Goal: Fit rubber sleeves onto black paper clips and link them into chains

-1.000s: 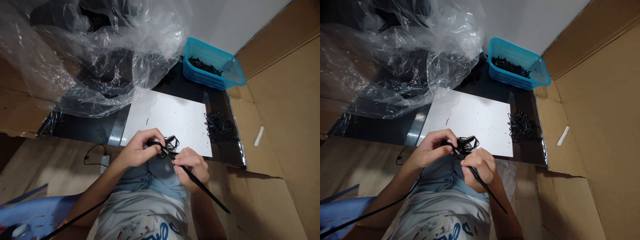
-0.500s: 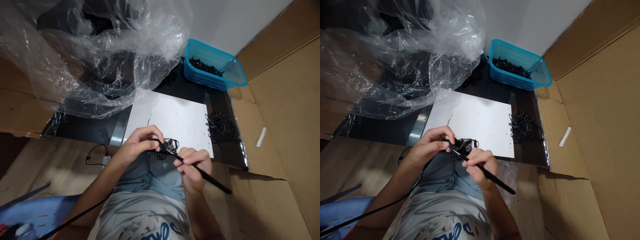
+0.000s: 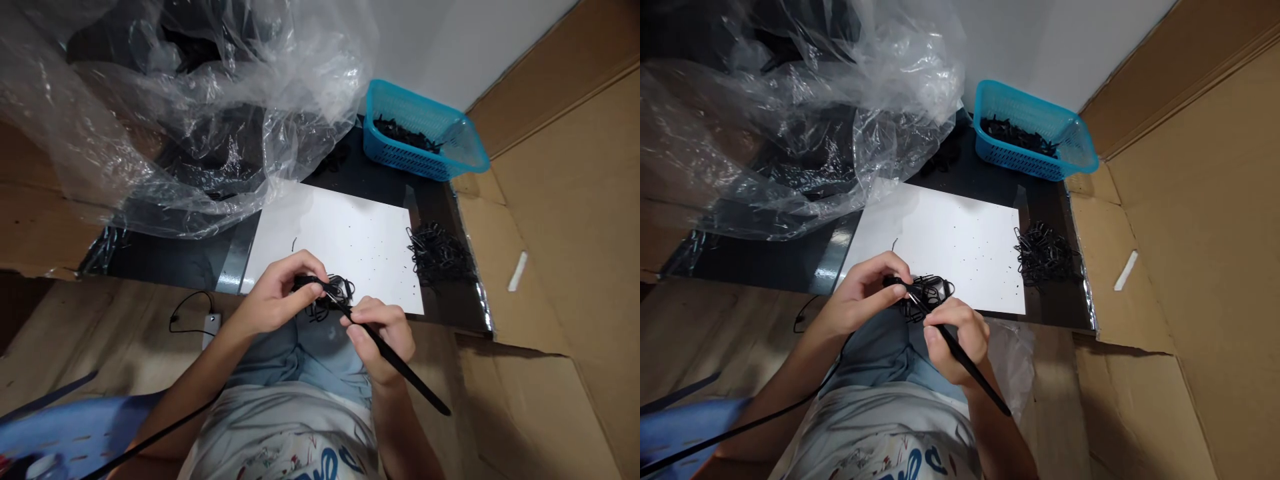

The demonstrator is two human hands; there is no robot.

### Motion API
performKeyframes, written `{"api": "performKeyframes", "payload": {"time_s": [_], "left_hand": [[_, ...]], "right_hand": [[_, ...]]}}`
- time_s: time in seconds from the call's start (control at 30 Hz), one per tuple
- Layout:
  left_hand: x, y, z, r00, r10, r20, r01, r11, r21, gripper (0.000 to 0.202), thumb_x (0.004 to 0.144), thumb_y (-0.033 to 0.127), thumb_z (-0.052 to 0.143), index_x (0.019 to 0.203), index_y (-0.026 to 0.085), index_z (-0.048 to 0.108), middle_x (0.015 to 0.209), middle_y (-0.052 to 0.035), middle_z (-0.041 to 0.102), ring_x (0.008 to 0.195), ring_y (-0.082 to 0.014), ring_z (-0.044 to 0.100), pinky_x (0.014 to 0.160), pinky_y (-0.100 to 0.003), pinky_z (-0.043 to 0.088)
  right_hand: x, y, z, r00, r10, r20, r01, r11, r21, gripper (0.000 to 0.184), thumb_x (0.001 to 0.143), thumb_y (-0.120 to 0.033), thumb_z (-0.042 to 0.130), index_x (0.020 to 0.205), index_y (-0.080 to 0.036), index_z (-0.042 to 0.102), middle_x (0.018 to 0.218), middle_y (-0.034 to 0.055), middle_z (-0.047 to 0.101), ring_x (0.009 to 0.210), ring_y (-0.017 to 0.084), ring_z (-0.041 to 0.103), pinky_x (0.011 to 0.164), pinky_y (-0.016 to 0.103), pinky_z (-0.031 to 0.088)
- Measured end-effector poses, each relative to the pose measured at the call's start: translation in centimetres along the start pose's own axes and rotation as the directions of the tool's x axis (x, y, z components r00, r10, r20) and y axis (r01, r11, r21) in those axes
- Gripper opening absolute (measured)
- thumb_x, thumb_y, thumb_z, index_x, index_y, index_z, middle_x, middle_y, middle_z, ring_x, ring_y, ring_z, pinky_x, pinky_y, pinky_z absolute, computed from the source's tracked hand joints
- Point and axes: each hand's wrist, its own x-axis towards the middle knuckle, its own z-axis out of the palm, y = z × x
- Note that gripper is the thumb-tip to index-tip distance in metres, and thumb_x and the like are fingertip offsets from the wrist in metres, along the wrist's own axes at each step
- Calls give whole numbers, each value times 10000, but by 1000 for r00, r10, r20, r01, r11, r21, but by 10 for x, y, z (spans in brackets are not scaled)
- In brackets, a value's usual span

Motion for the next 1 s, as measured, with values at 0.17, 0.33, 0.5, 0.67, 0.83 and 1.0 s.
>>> {"api": "performKeyframes", "payload": {"time_s": [0.17,0.33,0.5,0.67,0.83,1.0], "left_hand": [[-1,0,0,999,14,-28,-12,996,90,20,859,175,571,866,156,569,777,-8,571,685,-102,525,594,-201,400],[-1,0,1,1000,17,-22,-13,991,130,25,863,175,558,879,157,563,799,-13,580,697,-106,529,607,-206,400],[-1,1,1,1000,16,-25,-12,989,147,33,861,185,552,874,155,560,797,-18,586,694,-112,529,605,-212,398],[-1,2,2,1000,-12,-21,15,990,140,34,860,181,545,874,156,562,793,-13,586,686,-111,534,614,-215,401],[-1,2,1,1000,-24,10,23,998,66,26,856,172,556,863,151,569,750,-2,574,672,-106,523,608,-208,397],[-1,2,-1,997,-41,58,42,999,-31,19,843,151,571,852,141,584,732,-2,568,670,-104,540,597,-201,406]], "right_hand": [[0,0,3,999,29,-25,-29,999,26,259,760,-53,535,945,-231,561,711,-7,611,611,142,589,543,278,491],[0,0,3,999,13,-53,-12,1000,25,258,761,-50,532,942,-231,567,717,-7,603,612,140,585,542,275,484],[-2,2,1,998,64,-11,-64,997,34,249,776,-47,533,947,-227,556,727,-12,591,622,127,569,535,254,455],[-5,1,1,984,179,-14,-178,982,66,224,788,-77,550,941,-239,565,725,-13,585,629,131,564,513,244,429],[0,4,10,934,347,-84,-290,874,389,164,763,-96,530,837,-240,550,651,-37,598,515,98,506,443,196,373],[14,6,26,876,479,-55,-322,666,672,77,694,-144,510,706,-217,489,522,-65,574,342,55,315,387,176,272]]}}
